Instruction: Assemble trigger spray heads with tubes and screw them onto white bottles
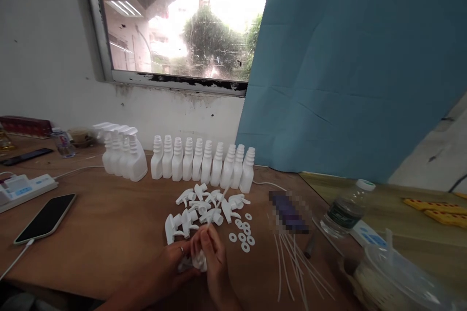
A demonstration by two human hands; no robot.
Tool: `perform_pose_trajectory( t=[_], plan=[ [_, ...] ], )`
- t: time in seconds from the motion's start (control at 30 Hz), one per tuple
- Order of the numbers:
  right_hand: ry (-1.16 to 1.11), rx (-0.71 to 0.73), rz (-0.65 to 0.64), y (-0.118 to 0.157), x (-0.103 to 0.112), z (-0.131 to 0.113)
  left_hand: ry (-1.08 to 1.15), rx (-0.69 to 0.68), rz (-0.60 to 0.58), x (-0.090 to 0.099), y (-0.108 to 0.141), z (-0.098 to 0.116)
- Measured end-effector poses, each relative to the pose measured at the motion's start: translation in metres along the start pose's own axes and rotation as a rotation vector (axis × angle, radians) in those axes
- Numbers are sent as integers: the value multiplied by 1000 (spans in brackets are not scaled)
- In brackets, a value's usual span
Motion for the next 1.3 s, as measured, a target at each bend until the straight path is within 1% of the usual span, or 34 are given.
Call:
perform_pose_trajectory(
  t=[0.07, 0.13, 0.17, 0.23, 0.3, 0.37, 0.47, 0.53, 0.6, 0.7, 0.77, 0.83, 0.97, 1.07, 1.17, 1.23, 1.3],
  plan=[
    [158, 64, -36, 1, 4, -14, 170, 65, 43, 3, 0, 0],
    [306, 88, -51, 2, 12, -26, 355, 114, 116, 7, -1, 0],
    [358, 67, -69, 2, 16, -30, 445, 130, 150, 8, -2, 1],
    [411, -51, -131, 4, 23, -32, 609, 151, 184, 9, -3, 2],
    [371, -170, -171, 7, 28, -29, 711, 159, 180, 7, -3, 4],
    [296, -234, -143, 9, 31, -23, 739, 155, 183, 4, -2, 6],
    [225, -247, -32, 12, 34, -16, 712, 112, 227, 1, -1, 7],
    [212, -233, 11, 13, 35, -14, 678, 72, 264, 1, -2, 7],
    [215, -211, 38, 14, 37, -14, 676, 63, 307, 3, -3, 3],
    [192, -190, 120, 14, 44, -18, 721, 138, 401, 12, -4, -6],
    [118, -185, 192, 13, 51, -22, 729, 175, 474, 21, -4, -13],
    [24, -184, 252, 11, 56, -25, 719, 180, 542, 32, -4, -18],
    [-76, -177, 309, 7, 62, -32, 729, 201, 677, 52, -3, -24],
    [-140, -226, 310, 7, 61, -34, 822, 239, 702, 60, -4, -25],
    [-256, -318, 250, 9, 57, -37, 982, 274, 661, 62, -5, -25],
    [-337, -346, 208, 11, 55, -39, 1072, 318, 641, 62, -6, -26],
    [-366, -346, 151, 13, 55, -42, 1122, 370, 633, 61, -6, -28]
  ],
)
Point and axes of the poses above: each hand's wrist, its own y-axis away from the middle knuckle, its own x-axis out of the back of the hand, z = x × y, the point moved 2 cm from there along -y, towards the middle knuckle, and after that the axes turned 12 degrees about -y, right-handed, at the moved point
